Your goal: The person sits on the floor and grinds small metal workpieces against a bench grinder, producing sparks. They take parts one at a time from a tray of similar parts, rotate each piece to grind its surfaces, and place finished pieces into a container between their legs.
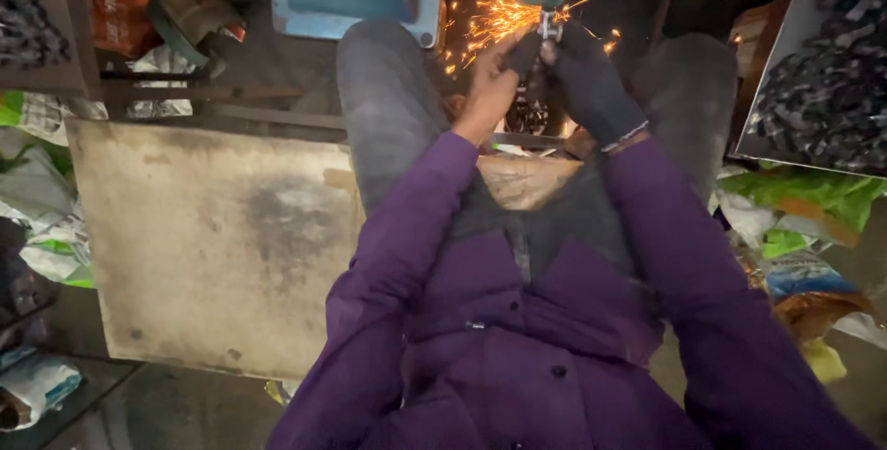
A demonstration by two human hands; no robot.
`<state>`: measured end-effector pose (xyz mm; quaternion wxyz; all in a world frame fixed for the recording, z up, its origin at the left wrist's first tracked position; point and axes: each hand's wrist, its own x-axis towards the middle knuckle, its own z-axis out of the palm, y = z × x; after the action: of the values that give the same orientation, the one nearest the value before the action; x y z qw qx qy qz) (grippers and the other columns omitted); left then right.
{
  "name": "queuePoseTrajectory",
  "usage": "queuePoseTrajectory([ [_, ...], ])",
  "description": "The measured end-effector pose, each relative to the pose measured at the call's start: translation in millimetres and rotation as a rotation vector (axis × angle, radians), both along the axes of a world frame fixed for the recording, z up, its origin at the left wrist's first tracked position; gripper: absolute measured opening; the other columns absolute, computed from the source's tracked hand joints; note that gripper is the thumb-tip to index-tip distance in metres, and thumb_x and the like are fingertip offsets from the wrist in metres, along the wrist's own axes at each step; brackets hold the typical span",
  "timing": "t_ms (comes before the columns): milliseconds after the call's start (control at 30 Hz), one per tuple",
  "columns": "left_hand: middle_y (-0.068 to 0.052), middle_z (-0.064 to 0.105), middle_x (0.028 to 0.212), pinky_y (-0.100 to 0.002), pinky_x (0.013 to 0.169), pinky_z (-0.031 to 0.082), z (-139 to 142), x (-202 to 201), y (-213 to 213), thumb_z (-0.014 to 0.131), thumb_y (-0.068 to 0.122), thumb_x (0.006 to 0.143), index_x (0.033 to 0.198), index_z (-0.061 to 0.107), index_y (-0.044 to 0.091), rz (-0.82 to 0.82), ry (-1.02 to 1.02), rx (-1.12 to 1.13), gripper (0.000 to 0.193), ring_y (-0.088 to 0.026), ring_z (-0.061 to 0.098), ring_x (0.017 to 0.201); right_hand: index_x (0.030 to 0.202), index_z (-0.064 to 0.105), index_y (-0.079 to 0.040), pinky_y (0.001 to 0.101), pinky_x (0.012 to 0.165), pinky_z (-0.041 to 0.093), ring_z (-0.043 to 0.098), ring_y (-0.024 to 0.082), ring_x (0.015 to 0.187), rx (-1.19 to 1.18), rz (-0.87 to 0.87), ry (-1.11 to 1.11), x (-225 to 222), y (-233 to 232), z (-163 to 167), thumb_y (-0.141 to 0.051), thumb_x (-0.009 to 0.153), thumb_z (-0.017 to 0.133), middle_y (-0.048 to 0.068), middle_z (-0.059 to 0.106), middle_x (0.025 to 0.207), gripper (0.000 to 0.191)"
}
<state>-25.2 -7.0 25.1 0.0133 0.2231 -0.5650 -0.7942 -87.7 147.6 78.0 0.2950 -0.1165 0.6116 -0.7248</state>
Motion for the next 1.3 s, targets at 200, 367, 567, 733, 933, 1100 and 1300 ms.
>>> queuePoseTrajectory([
  [200,-0.014,0.071,0.111,-0.027,0.077,0.048,14.4,-9.6,-11.9,0.050,-0.006,0.097,0.126,0.064,-0.007,-0.050,0.199,0.231,0.032,-0.014,0.061,0.090,0.117,0.063,-0.001,0.0281,0.085,0.054,0.062,0.012,0.096,0.063,-0.081,0.196,21.5,-10.0,24.0,-0.013,0.108,0.068,0.003,0.067,0.106,0.017],
  [367,-0.015,0.070,0.102,-0.038,0.064,0.052,30.9,-8.1,-15.5,0.041,0.008,0.102,0.122,0.067,-0.003,-0.199,0.013,0.517,0.035,-0.020,0.061,0.075,0.109,0.065,-0.010,0.0236,0.070,0.054,0.065,0.010,0.080,-0.239,-0.153,-0.878,26.0,-9.5,33.5,-0.022,0.104,0.056,-0.001,0.068,0.096,0.016],
  [567,-0.015,0.070,0.111,-0.047,0.089,0.063,22.7,-17.6,-11.8,0.036,0.007,0.105,0.126,0.062,-0.003,-0.140,0.126,0.770,0.035,-0.024,0.069,0.096,0.110,0.063,-0.008,0.0186,0.058,0.039,0.050,0.003,0.069,-0.593,0.032,-0.863,-7.9,-11.1,-4.0,-0.026,0.116,0.058,-0.003,0.057,0.090,0.020],
  [733,-0.014,0.071,0.118,-0.035,0.084,0.056,25.0,-12.1,-11.6,0.034,-0.009,0.090,0.139,0.056,0.004,-0.143,0.012,0.619,0.056,-0.021,0.071,0.104,0.112,0.063,-0.009,0.0250,0.069,0.053,0.063,0.011,0.076,-0.401,-0.015,-0.767,3.9,-7.5,-7.4,-0.026,0.106,0.060,0.002,0.063,0.093,0.018],
  [933,-0.006,0.070,0.110,-0.029,0.074,0.052,25.6,4.5,-34.8,0.039,-0.003,0.099,0.137,0.061,0.009,-0.237,-0.118,0.477,0.046,-0.016,0.068,0.091,0.127,0.053,-0.003,0.0286,0.085,0.053,0.063,0.012,0.095,0.110,-0.056,0.258,24.0,-2.5,36.4,-0.014,0.103,0.064,0.001,0.063,0.113,0.029],
  [1100,-0.013,0.062,0.113,-0.042,0.087,0.052,9.4,-6.4,-26.6,0.043,-0.005,0.099,0.139,0.059,0.007,0.071,-0.185,0.433,0.045,-0.021,0.061,0.090,0.115,0.064,-0.002,0.0269,0.077,0.049,0.058,0.009,0.086,0.266,-0.004,0.200,28.7,-11.6,39.4,-0.025,0.112,0.056,0.000,0.065,0.095,0.024],
  [1300,-0.008,0.048,0.159,-0.034,0.128,0.029,11.0,0.3,17.4,0.037,-0.008,0.107,0.156,0.045,0.004,-0.097,0.246,0.763,0.050,-0.018,0.043,0.148,0.103,0.069,-0.004,0.0281,0.068,0.050,0.060,0.008,0.077,0.073,-0.383,0.041,-0.4,-21.2,10.0,-0.034,0.112,0.055,0.001,0.067,0.089,0.034],
])
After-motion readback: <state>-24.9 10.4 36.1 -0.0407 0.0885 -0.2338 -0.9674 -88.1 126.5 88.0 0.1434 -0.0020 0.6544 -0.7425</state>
